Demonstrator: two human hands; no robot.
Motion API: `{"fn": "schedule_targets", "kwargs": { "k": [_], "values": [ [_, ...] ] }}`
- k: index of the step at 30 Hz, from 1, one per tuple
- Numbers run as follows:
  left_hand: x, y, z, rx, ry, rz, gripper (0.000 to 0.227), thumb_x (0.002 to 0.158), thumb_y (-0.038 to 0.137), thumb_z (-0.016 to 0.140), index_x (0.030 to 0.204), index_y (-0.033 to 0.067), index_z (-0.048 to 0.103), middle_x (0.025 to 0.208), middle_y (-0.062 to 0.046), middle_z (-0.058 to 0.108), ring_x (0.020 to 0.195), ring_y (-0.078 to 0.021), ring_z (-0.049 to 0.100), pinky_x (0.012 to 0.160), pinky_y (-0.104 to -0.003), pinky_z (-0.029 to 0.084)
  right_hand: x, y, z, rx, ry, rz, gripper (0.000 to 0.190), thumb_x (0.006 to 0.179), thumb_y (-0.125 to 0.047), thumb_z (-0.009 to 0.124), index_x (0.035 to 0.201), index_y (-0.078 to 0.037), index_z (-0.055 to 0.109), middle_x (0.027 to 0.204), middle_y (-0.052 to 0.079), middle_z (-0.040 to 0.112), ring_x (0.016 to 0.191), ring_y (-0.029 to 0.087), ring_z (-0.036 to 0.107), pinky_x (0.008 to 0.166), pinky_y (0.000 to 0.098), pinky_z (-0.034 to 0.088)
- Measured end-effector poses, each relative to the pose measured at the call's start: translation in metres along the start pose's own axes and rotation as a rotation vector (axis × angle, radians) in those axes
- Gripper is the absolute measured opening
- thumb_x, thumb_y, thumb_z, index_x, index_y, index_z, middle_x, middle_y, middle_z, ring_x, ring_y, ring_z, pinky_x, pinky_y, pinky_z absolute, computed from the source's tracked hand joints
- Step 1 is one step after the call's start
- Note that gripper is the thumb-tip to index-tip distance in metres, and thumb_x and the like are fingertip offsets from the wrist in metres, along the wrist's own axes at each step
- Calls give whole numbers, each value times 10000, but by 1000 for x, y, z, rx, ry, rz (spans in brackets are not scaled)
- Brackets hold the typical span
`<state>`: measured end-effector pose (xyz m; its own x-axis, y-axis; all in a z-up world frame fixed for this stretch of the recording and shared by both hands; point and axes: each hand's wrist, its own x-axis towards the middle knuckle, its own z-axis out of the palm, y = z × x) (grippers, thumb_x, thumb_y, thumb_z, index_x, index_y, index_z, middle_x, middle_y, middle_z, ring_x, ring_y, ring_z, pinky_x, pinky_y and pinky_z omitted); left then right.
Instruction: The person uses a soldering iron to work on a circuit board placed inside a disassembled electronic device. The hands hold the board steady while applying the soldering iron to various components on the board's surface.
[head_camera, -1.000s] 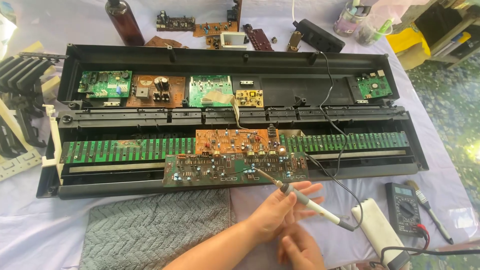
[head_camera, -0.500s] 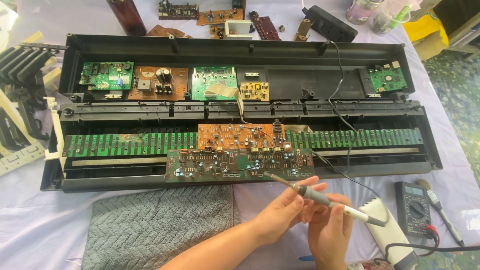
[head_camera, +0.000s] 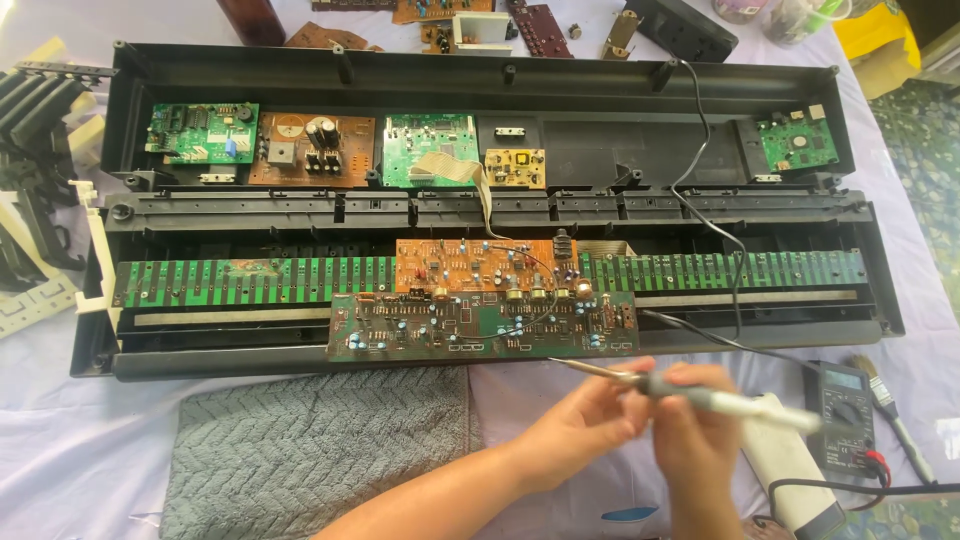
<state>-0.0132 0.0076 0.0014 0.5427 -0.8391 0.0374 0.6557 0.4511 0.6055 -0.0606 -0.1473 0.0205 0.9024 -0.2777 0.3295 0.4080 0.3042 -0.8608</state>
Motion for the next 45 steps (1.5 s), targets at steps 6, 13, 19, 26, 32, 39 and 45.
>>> {"fn": "schedule_targets", "kwargs": {
  "k": [6,13,19,26,32,39,45],
  "values": [
    [-15,34,30,961,-150,44,516,971,296,555,1424,57,490,1399,-124,579,1254,-255,585,1034,-400,494,79,-21,15,-246,57,-186,333,1083,-487,574,1085,-184,438,820,-18,488,617,81,446,625,251,445],
    [-29,-21,-1,1921,-592,688,125,789,67,695,914,65,709,1133,-78,635,1088,-298,594,1267,-631,434,101,20,5,-372,8,-185,185,1087,-280,528,1129,-128,431,960,25,525,704,125,533,607,213,441],
    [-30,47,-23,2120,-618,948,135,846,191,671,978,165,674,1105,-21,673,1236,-257,630,1263,-571,434,97,26,3,-338,30,-89,174,1093,-287,502,1125,-143,410,862,30,486,649,110,437,613,250,453],
    [-20,91,-13,1866,-381,811,134,801,85,706,868,99,592,901,-54,554,875,-243,530,1004,-473,512,102,29,-1,-187,57,-28,183,1083,-308,552,1101,-160,448,834,15,488,652,102,441,624,263,445],
    [-19,87,-13,1822,-257,803,153,890,142,701,839,115,559,821,-27,540,716,-208,484,728,-353,439,97,24,3,-114,31,-17,253,1061,-373,623,1102,-166,483,787,20,527,642,91,444,611,242,438],
    [-12,104,13,1085,241,430,164,897,91,757,1036,44,684,896,-60,699,716,-178,605,630,-294,507,82,14,12,213,-116,29,290,969,-349,828,1109,-202,621,844,74,634,594,118,537,567,258,499],
    [14,74,25,17,186,320,329,977,5,692,1266,54,542,1150,-112,637,1012,-218,651,923,-330,546,72,19,9,304,-221,17,252,990,-254,813,1165,-209,638,1033,178,675,582,118,571,509,203,465]
  ]
}}
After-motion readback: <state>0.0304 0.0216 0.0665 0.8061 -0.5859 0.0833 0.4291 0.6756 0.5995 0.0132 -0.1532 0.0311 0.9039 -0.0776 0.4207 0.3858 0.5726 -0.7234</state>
